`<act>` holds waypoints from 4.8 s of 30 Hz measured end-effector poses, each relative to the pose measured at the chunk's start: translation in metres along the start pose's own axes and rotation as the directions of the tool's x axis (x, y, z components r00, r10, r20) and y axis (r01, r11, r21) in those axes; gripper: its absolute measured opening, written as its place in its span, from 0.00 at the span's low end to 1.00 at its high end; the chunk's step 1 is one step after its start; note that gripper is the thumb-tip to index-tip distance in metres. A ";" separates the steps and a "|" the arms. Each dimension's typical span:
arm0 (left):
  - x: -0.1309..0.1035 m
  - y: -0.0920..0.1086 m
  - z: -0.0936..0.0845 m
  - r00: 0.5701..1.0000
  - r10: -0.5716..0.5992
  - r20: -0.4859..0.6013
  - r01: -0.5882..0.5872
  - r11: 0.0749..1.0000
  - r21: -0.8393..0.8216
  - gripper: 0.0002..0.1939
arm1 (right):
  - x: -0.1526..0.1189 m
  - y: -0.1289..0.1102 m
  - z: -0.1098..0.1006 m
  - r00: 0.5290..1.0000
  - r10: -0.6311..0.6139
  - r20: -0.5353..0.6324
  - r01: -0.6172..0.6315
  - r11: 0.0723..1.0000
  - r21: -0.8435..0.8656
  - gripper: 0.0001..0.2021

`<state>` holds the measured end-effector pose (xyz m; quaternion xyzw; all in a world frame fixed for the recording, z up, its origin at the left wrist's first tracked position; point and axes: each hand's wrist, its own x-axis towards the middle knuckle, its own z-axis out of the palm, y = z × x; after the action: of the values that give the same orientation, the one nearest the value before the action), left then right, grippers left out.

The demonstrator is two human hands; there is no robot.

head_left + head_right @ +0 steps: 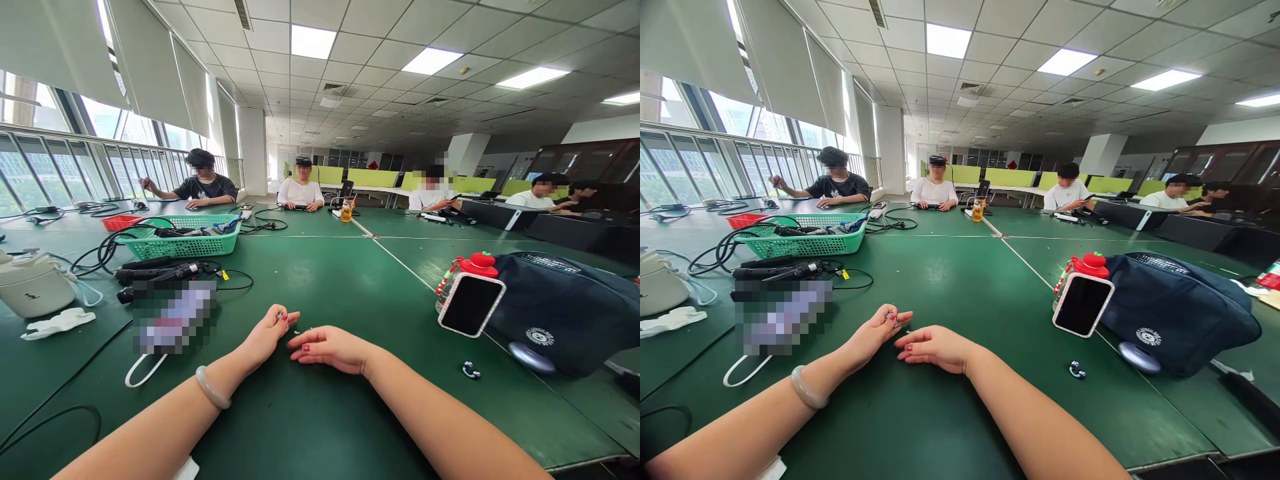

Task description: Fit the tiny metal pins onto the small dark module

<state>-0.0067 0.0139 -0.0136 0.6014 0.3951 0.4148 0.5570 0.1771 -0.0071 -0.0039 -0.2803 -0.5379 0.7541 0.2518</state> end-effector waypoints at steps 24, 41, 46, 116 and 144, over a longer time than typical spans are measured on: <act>-0.002 0.007 -0.006 0.994 0.109 0.013 -0.106 0.924 0.369 0.10 | -0.002 0.001 0.008 0.961 -0.253 0.112 0.176 0.245 -0.953 0.23; -0.007 0.013 -0.004 0.998 0.065 0.006 -0.059 0.860 0.506 0.18 | 0.005 0.004 -0.002 0.850 -0.527 -0.013 0.137 0.243 -0.960 0.13; -0.007 0.010 -0.003 0.998 0.045 0.051 -0.064 0.884 0.462 0.19 | 0.002 -0.003 0.002 0.807 -0.582 -0.099 0.164 0.383 -0.909 0.12; -0.019 0.017 0.008 0.976 0.217 -0.034 -0.132 0.703 0.699 0.17 | 0.019 0.003 -0.003 0.849 -0.467 -0.248 0.076 0.572 -0.817 0.11; -0.012 0.018 0.002 0.976 0.216 0.014 -0.160 0.679 0.716 0.10 | 0.012 0.005 0.006 0.741 -0.644 -0.193 0.039 0.328 -0.944 0.06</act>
<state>-0.0086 0.0006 0.0036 0.7919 0.4804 0.3058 0.2204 0.1644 -0.0045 -0.0092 -0.4418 -0.8061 0.1532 0.3628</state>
